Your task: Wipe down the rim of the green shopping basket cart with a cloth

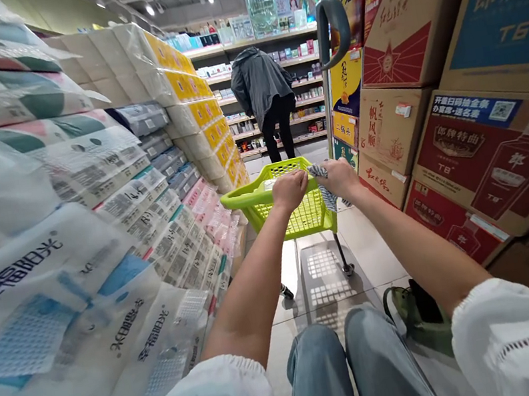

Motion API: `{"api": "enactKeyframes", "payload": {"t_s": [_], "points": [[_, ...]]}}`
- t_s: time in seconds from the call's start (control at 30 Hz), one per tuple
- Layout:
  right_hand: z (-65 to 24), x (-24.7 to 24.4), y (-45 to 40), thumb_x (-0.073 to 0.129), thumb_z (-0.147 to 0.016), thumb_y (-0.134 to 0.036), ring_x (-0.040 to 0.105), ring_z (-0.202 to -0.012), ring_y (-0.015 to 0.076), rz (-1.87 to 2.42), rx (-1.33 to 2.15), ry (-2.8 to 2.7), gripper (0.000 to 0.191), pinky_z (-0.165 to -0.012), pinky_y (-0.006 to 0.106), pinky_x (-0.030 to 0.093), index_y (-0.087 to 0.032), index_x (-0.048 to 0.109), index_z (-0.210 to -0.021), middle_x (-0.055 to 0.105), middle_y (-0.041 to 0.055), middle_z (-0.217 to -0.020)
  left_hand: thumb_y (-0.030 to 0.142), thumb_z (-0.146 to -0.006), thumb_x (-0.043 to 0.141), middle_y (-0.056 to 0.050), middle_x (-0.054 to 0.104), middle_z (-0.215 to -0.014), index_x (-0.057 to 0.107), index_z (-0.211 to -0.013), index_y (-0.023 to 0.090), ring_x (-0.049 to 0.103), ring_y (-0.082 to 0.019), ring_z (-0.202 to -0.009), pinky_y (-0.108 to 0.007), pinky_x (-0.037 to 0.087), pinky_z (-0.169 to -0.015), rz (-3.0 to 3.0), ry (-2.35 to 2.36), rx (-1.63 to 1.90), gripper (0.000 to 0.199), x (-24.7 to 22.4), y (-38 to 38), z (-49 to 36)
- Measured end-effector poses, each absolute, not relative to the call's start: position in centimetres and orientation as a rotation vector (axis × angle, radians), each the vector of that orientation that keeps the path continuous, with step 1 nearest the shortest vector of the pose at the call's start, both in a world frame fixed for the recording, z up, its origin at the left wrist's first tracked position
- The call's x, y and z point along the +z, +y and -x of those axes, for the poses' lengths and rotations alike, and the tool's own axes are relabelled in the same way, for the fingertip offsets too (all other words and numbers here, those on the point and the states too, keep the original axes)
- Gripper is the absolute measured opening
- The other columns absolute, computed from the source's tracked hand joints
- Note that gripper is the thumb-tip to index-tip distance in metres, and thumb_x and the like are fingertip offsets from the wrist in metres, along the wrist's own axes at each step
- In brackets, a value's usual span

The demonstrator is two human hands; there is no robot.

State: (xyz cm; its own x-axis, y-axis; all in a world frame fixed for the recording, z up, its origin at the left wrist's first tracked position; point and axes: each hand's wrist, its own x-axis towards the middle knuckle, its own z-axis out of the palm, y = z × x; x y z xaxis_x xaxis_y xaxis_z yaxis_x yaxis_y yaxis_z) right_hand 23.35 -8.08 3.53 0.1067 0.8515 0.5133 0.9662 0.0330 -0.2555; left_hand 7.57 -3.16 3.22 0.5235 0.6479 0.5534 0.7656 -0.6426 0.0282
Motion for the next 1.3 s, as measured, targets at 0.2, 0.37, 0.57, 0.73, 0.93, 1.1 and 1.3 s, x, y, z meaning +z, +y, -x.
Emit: {"api": "enactKeyframes", "payload": {"t_s": [0.2,0.37,0.57,0.73,0.93,1.1,1.3], "points": [[-27.7,3.9,-7.6,0.045,-0.087,-0.040,0.056,-0.089,0.0202,1.908,-0.206,-1.647,0.031,-0.074,0.028,0.035,-0.020,0.068,-0.091,0.068,0.0076,-0.097,0.037,-0.098,0.026,-0.004,0.066,-0.116,0.066,-0.099,0.022,0.061,-0.018,-0.106,-0.031,0.049,-0.081,2.554,-1.201,-0.806,0.043,3.1,-3.0,-8.0],[-23.0,3.8,-8.0,0.043,-0.089,-0.039,0.053,-0.091,0.0209,1.814,-0.184,-1.787,0.031,-0.075,0.029,0.037,-0.020,0.067,-0.096,0.068,0.0071,-0.097,0.036,-0.097,0.029,-0.008,0.068,-0.109,0.065,-0.096,0.017,0.064,-0.019,-0.096,-0.029,0.049,-0.077,2.502,-1.280,-0.736,0.041,3.0,-3.1,-8.5],[-20.9,3.5,-8.5,0.048,-0.086,-0.040,0.051,-0.096,0.0236,1.769,-0.219,-1.808,0.030,-0.079,0.030,0.037,-0.020,0.065,-0.099,0.066,0.0083,-0.106,0.036,-0.095,0.033,-0.008,0.068,-0.105,0.065,-0.098,0.019,0.064,-0.021,-0.093,-0.029,0.046,-0.074,2.490,-1.247,-0.752,0.036,3.1,-3.0,-6.9],[-25.1,3.7,-7.2,0.045,-0.087,-0.042,0.055,-0.090,0.0212,1.836,-0.128,-1.670,0.031,-0.076,0.029,0.037,-0.020,0.066,-0.094,0.068,0.0071,-0.098,0.035,-0.096,0.031,-0.008,0.068,-0.107,0.066,-0.096,0.019,0.062,-0.019,-0.099,-0.029,0.046,-0.080,2.519,-1.285,-0.790,0.039,3.5,-3.6,-6.5],[-23.2,3.8,-7.5,0.043,-0.089,-0.041,0.053,-0.093,0.0218,1.846,-0.100,-1.678,0.031,-0.078,0.030,0.037,-0.020,0.067,-0.094,0.067,0.0087,-0.099,0.034,-0.095,0.033,-0.009,0.068,-0.106,0.066,-0.095,0.018,0.063,-0.021,-0.096,-0.030,0.046,-0.077,2.495,-1.320,-0.799,0.036,3.3,-3.6,-7.2],[-19.6,3.6,-8.7,0.049,-0.085,-0.039,0.051,-0.098,0.0244,1.767,-0.250,-1.796,0.029,-0.079,0.031,0.038,-0.021,0.066,-0.100,0.067,0.0083,-0.105,0.032,-0.092,0.039,-0.008,0.067,-0.112,0.066,-0.098,0.019,0.063,-0.023,-0.098,-0.031,0.046,-0.078,2.464,-1.297,-0.769,0.031,2.9,-3.3,-6.3],[-24.8,4.0,-6.5,0.049,-0.083,-0.044,0.058,-0.083,0.0196,1.842,-0.084,-1.712,0.032,-0.068,0.026,0.038,-0.022,0.069,-0.095,0.070,0.0064,-0.094,0.034,-0.096,0.030,-0.005,0.067,-0.115,0.067,-0.096,0.022,0.061,-0.019,-0.106,-0.029,0.045,-0.084,2.518,-1.234,-0.829,0.039,2.9,-3.3,-6.0]]}}
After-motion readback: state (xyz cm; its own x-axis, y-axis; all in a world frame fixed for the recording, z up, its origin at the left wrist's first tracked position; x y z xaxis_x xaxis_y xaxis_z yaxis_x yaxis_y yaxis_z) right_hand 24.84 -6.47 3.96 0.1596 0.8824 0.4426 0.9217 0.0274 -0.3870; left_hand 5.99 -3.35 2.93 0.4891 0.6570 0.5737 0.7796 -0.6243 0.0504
